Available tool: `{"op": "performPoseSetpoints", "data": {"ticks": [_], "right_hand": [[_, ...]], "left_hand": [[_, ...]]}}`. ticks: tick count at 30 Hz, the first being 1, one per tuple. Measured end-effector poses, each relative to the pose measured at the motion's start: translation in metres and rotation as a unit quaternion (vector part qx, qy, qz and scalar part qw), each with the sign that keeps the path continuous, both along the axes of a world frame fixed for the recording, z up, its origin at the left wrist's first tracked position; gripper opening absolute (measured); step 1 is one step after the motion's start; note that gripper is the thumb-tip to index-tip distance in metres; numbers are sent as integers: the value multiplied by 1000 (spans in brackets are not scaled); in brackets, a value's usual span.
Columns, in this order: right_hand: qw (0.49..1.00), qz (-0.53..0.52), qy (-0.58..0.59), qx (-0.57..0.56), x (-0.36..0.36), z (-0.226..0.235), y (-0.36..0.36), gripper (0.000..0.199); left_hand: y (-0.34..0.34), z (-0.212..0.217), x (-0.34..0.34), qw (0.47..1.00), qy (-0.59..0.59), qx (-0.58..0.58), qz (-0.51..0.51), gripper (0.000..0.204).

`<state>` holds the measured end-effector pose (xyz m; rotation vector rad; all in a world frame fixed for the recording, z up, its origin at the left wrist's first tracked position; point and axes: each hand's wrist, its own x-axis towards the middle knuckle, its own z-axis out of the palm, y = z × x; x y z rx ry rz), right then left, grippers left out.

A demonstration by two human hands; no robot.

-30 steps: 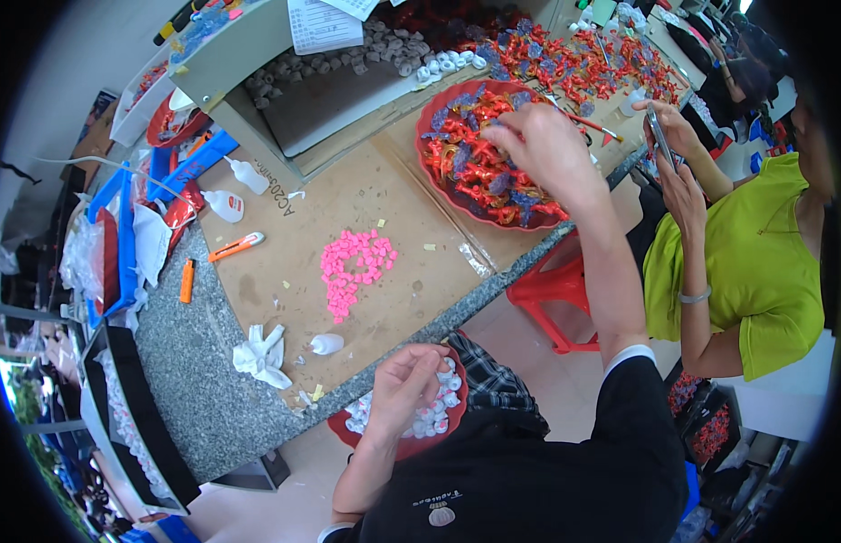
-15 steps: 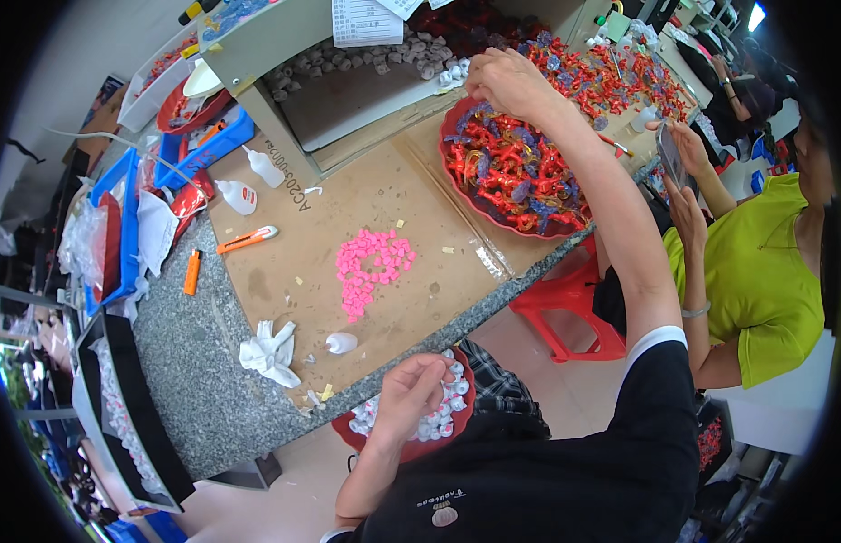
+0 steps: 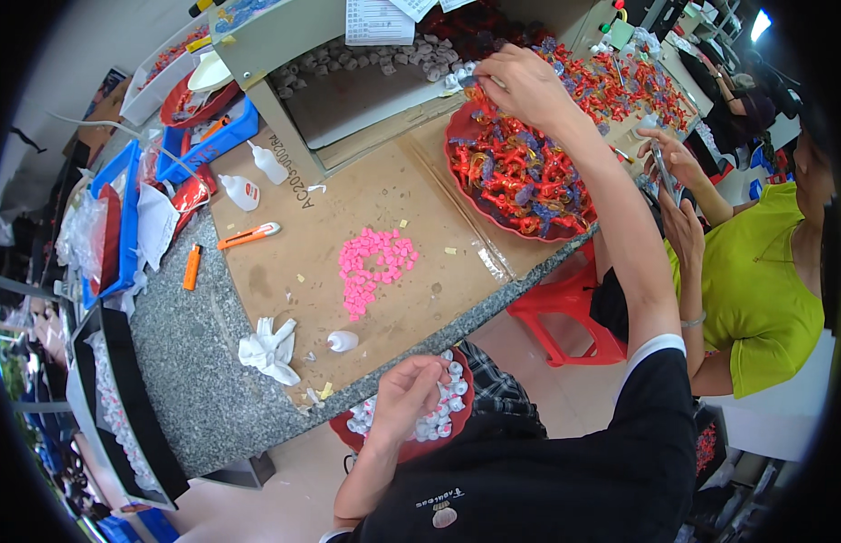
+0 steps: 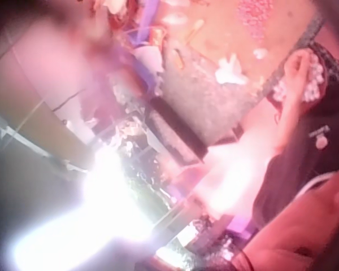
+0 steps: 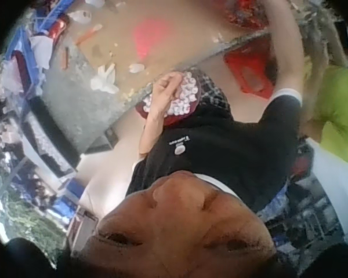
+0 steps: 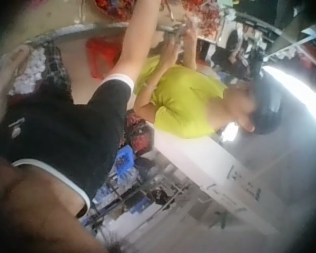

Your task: The person assembles small plastic components by applying adhesive from a glue bottle and joining the components together by hand.

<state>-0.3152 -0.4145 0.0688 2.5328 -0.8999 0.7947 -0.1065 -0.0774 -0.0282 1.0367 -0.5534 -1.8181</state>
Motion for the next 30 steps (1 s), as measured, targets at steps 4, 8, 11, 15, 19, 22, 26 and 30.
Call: {"op": "performPoseSetpoints", "data": {"ticks": [4,8,11,15,19,22,26,30], "right_hand": [[961,57,-170,211,27,13,110,12],[950,33,-146,274,46,-16,203,11],[921,19,-162,355,55,-43,241,14],[885,25,-205,417,58,-59,257,15],[774,39,-294,560,53,-74,265,23],[702,36,-331,630,47,-83,270,30],[693,45,-300,654,48,-73,272,28],[750,55,-319,577,50,-81,280,31]], "left_hand": [[0,10,0,999,-20,-27,42,27],[-3,13,-5,980,-138,-122,72,62],[-7,16,-10,982,-135,-104,79,68],[-5,11,-11,967,-194,-126,106,49],[-6,14,-6,988,-93,-29,119,34],[-2,9,-8,960,-223,-139,101,33],[-1,19,-3,988,-105,-31,112,25],[-3,17,1,995,-56,0,83,16]]}}
